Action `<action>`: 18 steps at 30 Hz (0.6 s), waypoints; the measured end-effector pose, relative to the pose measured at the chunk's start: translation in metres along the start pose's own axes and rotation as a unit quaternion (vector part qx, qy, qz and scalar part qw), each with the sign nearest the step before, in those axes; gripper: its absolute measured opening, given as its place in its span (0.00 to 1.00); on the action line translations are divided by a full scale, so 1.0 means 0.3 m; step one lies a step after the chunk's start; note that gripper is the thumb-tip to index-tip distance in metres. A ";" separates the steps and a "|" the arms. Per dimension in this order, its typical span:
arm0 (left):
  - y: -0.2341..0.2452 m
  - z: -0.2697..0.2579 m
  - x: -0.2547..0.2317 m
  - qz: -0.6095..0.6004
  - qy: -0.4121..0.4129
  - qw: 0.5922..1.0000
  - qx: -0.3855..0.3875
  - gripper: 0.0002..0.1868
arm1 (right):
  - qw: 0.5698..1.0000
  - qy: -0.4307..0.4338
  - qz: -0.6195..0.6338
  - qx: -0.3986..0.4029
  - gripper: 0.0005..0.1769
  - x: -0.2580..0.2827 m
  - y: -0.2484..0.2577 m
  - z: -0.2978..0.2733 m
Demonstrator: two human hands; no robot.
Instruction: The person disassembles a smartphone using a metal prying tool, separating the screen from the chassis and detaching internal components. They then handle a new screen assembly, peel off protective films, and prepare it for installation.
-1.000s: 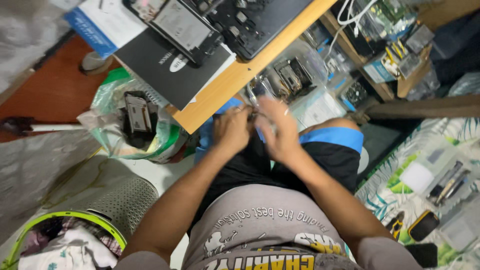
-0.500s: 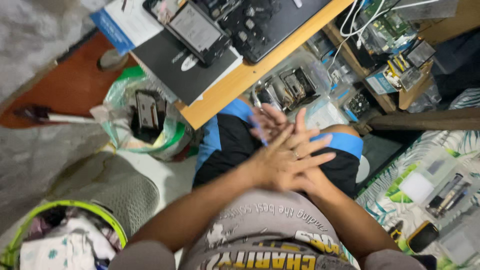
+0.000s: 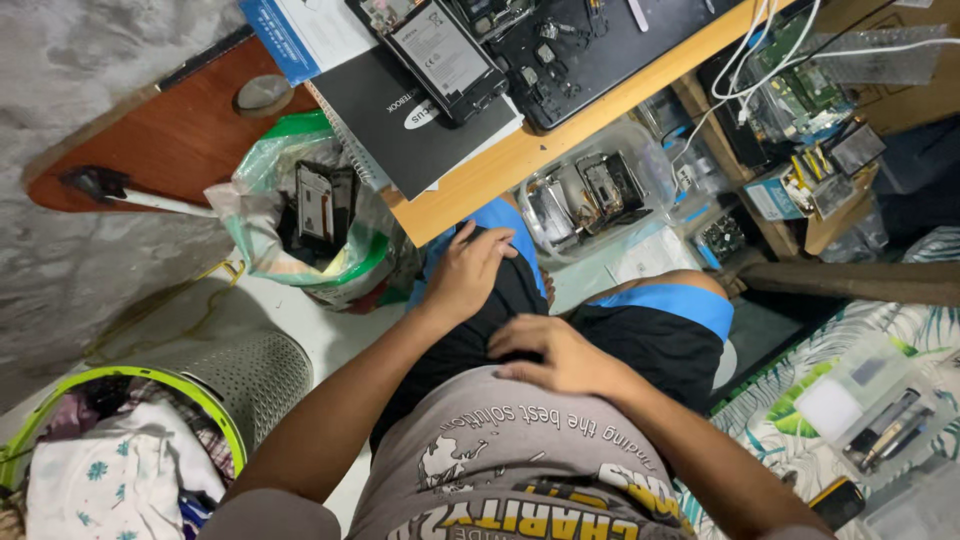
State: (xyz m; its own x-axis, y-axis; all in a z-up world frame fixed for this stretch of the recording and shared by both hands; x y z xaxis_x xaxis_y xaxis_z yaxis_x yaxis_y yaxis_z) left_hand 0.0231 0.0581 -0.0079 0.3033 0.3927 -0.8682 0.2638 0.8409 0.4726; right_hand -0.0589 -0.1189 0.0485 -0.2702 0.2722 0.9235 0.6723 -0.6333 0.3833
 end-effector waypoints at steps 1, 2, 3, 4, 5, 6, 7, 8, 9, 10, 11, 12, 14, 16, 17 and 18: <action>0.005 -0.010 0.002 -0.026 0.000 1.000 -0.011 0.15 | 0.998 -0.035 0.048 -0.006 0.10 -0.064 -0.012 0.014; 0.005 -0.017 -0.005 -0.020 -0.009 1.000 -0.006 0.15 | 0.993 -0.069 0.095 -0.012 0.08 -0.132 -0.017 0.037; 0.008 -0.024 -0.019 -0.015 -0.019 1.000 -0.001 0.14 | 0.986 -0.114 0.060 -0.103 0.07 -0.195 -0.002 0.056; 0.018 -0.025 -0.035 -0.007 -0.030 1.000 0.003 0.14 | 0.969 -0.156 0.025 -0.192 0.08 -0.247 0.026 0.079; 0.033 -0.031 -0.062 -0.006 -0.053 0.998 -0.023 0.18 | 0.933 -0.212 0.129 -0.260 0.16 -0.291 0.066 0.105; 0.049 -0.038 -0.091 -0.004 -0.078 0.996 -0.047 0.24 | 0.879 -0.262 0.230 -0.325 0.26 -0.311 0.096 0.125; 0.063 -0.038 -0.118 -0.003 -0.103 0.992 -0.070 0.30 | 0.868 -0.203 0.319 -0.324 0.27 -0.285 0.112 0.124; 0.064 -0.038 -0.131 -0.060 -0.039 0.995 -0.063 0.31 | 0.845 -0.145 0.405 -0.317 0.29 -0.239 0.127 0.097; 0.056 -0.035 -0.140 -0.117 0.025 0.991 -0.055 0.33 | 0.813 -0.085 0.487 -0.306 0.32 -0.188 0.138 0.079; 0.040 -0.036 -0.144 -0.174 0.088 0.980 -0.044 0.35 | 0.807 -0.050 0.532 -0.252 0.35 -0.136 0.127 0.075; 0.022 -0.036 -0.149 -0.213 0.104 0.971 -0.025 0.29 | 0.796 -0.014 0.572 -0.196 0.38 -0.085 0.110 0.069; 0.003 -0.038 -0.150 -0.251 0.121 0.960 -0.005 0.22 | 0.780 0.023 0.610 -0.140 0.41 -0.039 0.096 0.066; -0.028 -0.047 -0.149 -0.334 0.135 0.933 0.013 0.15 | 0.791 0.023 0.592 -0.151 0.44 0.017 0.090 0.070; -0.046 -0.054 -0.150 -0.424 0.129 0.897 0.008 0.14 | 0.788 0.022 0.596 -0.150 0.45 0.059 0.093 0.072; -0.046 -0.053 -0.148 -0.437 0.132 0.890 0.019 0.15 | 0.779 0.021 0.610 -0.143 0.45 0.078 0.096 0.074; -0.036 -0.051 -0.145 -0.448 0.135 0.883 0.028 0.17 | 0.769 0.021 0.625 -0.134 0.44 0.093 0.100 0.085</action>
State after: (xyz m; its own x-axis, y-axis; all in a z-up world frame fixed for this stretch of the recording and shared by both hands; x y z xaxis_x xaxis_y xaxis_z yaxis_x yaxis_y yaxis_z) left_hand -0.0069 0.0376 0.0223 -0.2773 -0.3405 -0.8984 0.3356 0.8419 -0.4226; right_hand -0.0288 -0.1118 0.0855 0.4464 -0.6900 0.5698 0.2605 -0.5090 -0.8204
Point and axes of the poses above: each hand's wrist, its own z-axis towards the middle knuckle, its own y-axis out of the back of the hand, x = y × z, the point moved 2 cm from there along z, towards the middle knuckle, and after that the axes turned 3 degrees about -y, right-handed, at the moved point
